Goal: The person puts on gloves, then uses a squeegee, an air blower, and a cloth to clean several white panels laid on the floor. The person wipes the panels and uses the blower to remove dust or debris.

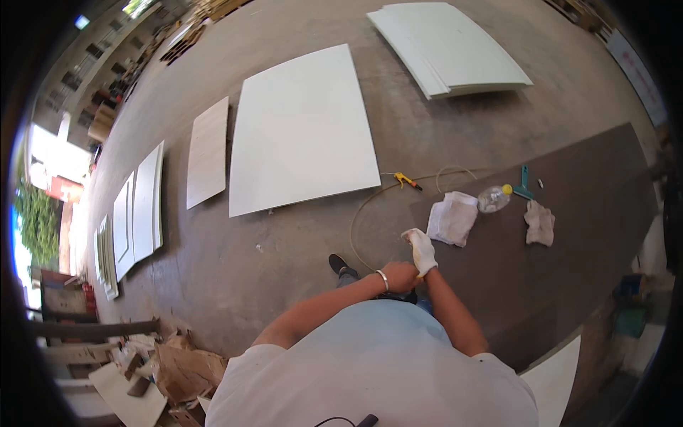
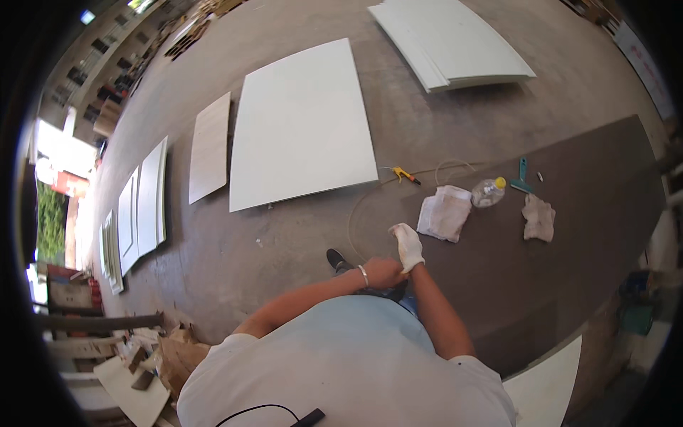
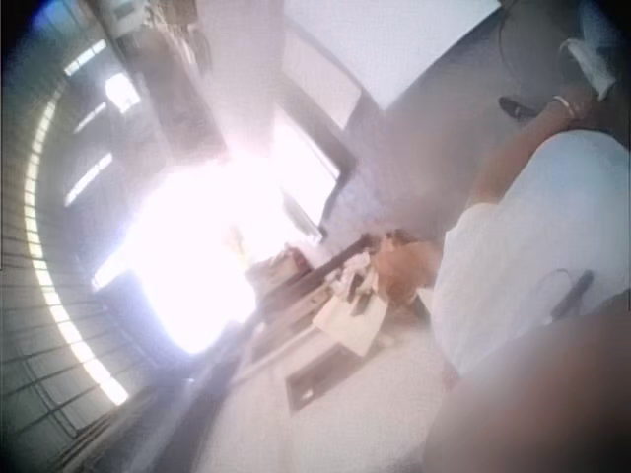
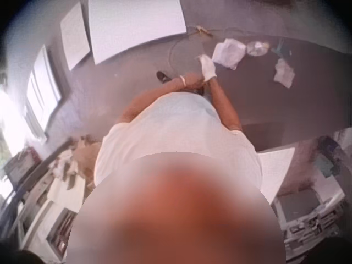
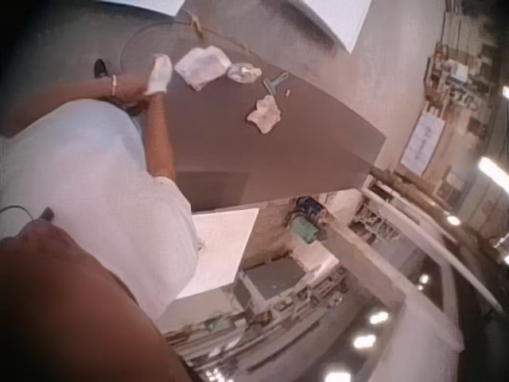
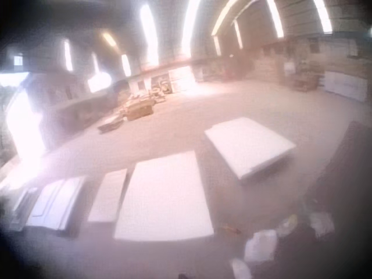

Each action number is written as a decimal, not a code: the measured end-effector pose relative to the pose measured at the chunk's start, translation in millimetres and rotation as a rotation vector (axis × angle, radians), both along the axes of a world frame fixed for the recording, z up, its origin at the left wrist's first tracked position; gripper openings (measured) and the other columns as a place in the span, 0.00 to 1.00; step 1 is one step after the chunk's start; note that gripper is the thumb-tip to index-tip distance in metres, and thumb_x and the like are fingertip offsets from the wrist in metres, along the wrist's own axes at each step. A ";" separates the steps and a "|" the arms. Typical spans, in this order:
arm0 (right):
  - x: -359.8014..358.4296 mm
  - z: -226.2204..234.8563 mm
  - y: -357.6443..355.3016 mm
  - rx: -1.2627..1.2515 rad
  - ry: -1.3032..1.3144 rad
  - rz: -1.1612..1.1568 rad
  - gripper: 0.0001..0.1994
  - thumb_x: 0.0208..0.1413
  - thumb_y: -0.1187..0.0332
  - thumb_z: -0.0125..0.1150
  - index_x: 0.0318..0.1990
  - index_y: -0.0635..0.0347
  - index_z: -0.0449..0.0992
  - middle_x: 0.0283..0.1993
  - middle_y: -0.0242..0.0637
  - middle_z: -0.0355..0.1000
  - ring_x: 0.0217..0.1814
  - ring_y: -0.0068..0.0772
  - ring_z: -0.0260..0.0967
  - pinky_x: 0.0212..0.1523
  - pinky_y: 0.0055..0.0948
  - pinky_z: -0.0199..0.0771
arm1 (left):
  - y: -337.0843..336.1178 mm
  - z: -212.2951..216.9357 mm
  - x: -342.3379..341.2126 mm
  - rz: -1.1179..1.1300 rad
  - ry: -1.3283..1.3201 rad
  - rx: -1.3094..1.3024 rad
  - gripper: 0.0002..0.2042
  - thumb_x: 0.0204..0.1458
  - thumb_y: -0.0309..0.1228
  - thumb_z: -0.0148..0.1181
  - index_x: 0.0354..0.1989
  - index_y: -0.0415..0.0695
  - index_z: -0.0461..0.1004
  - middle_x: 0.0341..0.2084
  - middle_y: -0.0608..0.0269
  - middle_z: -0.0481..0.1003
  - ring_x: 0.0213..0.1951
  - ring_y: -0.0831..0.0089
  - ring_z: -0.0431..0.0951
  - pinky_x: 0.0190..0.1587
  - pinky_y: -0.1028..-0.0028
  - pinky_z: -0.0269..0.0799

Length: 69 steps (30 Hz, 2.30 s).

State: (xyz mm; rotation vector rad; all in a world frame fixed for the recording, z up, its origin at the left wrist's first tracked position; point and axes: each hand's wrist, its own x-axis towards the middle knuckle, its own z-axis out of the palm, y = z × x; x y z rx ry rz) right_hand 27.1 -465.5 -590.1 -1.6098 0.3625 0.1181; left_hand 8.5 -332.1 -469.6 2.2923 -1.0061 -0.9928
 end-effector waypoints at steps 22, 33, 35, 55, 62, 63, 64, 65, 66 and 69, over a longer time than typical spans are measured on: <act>2.1 -27.6 -114.0 -1.287 -0.030 -0.036 0.13 0.47 0.64 0.67 0.43 0.48 0.79 0.44 0.36 0.75 0.51 0.47 0.71 0.58 0.52 0.66 | 146.1 -124.9 -26.6 0.519 0.199 0.038 0.21 0.62 0.44 0.59 0.29 0.35 0.79 0.18 0.53 0.78 0.23 0.68 0.77 0.32 0.64 0.73; -99.6 -32.9 -145.7 0.300 -0.001 -0.956 0.17 0.61 0.71 0.55 0.57 0.66 0.77 0.48 0.38 0.78 0.50 0.32 0.76 0.50 0.31 0.74 | 116.3 -125.1 5.5 0.577 0.241 0.197 0.18 0.61 0.44 0.59 0.34 0.40 0.83 0.27 0.50 0.81 0.32 0.60 0.81 0.38 0.62 0.74; -113.9 -31.3 -157.7 0.514 -0.103 -1.070 0.17 0.63 0.72 0.54 0.58 0.66 0.75 0.52 0.35 0.76 0.53 0.29 0.74 0.54 0.29 0.72 | 98.5 -122.3 6.2 0.507 0.194 0.209 0.17 0.64 0.39 0.58 0.30 0.38 0.82 0.20 0.60 0.78 0.25 0.79 0.76 0.31 0.71 0.72; 45.1 138.3 -244.4 -1.050 -0.512 -0.745 0.11 0.55 0.69 0.65 0.42 0.60 0.71 0.56 0.52 0.73 0.58 0.54 0.70 0.56 0.49 0.70 | 27.0 -134.6 62.8 0.234 0.263 -0.067 0.10 0.62 0.35 0.57 0.38 0.45 0.82 0.26 0.61 0.81 0.31 0.70 0.83 0.34 0.68 0.77; 97.0 126.8 -229.1 -1.321 0.045 -0.407 0.23 0.48 0.64 0.70 0.53 0.49 0.75 0.50 0.38 0.73 0.54 0.44 0.70 0.51 0.45 0.70 | 1.4 -150.7 120.2 0.119 0.215 0.001 0.11 0.61 0.36 0.58 0.38 0.43 0.82 0.27 0.55 0.83 0.33 0.66 0.84 0.39 0.64 0.78; 97.4 125.1 -228.8 -1.305 0.179 -0.365 0.26 0.48 0.64 0.69 0.58 0.44 0.76 0.52 0.38 0.72 0.55 0.46 0.70 0.49 0.47 0.72 | -8.2 -147.6 134.8 0.164 0.254 -0.001 0.11 0.60 0.37 0.59 0.39 0.43 0.82 0.29 0.52 0.83 0.35 0.60 0.84 0.40 0.61 0.78; 97.2 123.5 -228.7 -1.262 0.246 -0.313 0.25 0.48 0.64 0.69 0.57 0.44 0.76 0.53 0.39 0.72 0.55 0.47 0.70 0.48 0.47 0.72 | -19.4 -143.5 151.5 0.212 0.298 0.053 0.11 0.60 0.38 0.59 0.40 0.44 0.83 0.32 0.49 0.83 0.37 0.54 0.84 0.42 0.57 0.78; 97.1 122.1 -228.9 -1.251 0.299 -0.293 0.24 0.48 0.64 0.69 0.57 0.43 0.77 0.54 0.39 0.71 0.55 0.48 0.69 0.47 0.47 0.73 | -32.4 -138.4 168.5 0.290 0.364 0.171 0.12 0.59 0.39 0.60 0.41 0.45 0.83 0.34 0.47 0.83 0.39 0.48 0.84 0.43 0.54 0.78; 96.7 120.9 -229.2 -1.231 0.341 -0.265 0.24 0.48 0.64 0.69 0.56 0.43 0.77 0.54 0.40 0.71 0.56 0.48 0.69 0.46 0.48 0.73 | -48.4 -133.3 187.6 0.220 0.248 0.069 0.11 0.60 0.38 0.59 0.39 0.44 0.82 0.32 0.49 0.83 0.36 0.51 0.84 0.40 0.56 0.78; 94.9 118.1 -229.3 -1.186 0.344 -0.346 0.21 0.48 0.66 0.67 0.53 0.47 0.78 0.55 0.43 0.70 0.56 0.51 0.69 0.45 0.49 0.76 | -115.1 -121.4 254.6 0.103 0.035 -0.062 0.09 0.60 0.35 0.59 0.36 0.42 0.80 0.26 0.53 0.82 0.30 0.54 0.84 0.34 0.59 0.77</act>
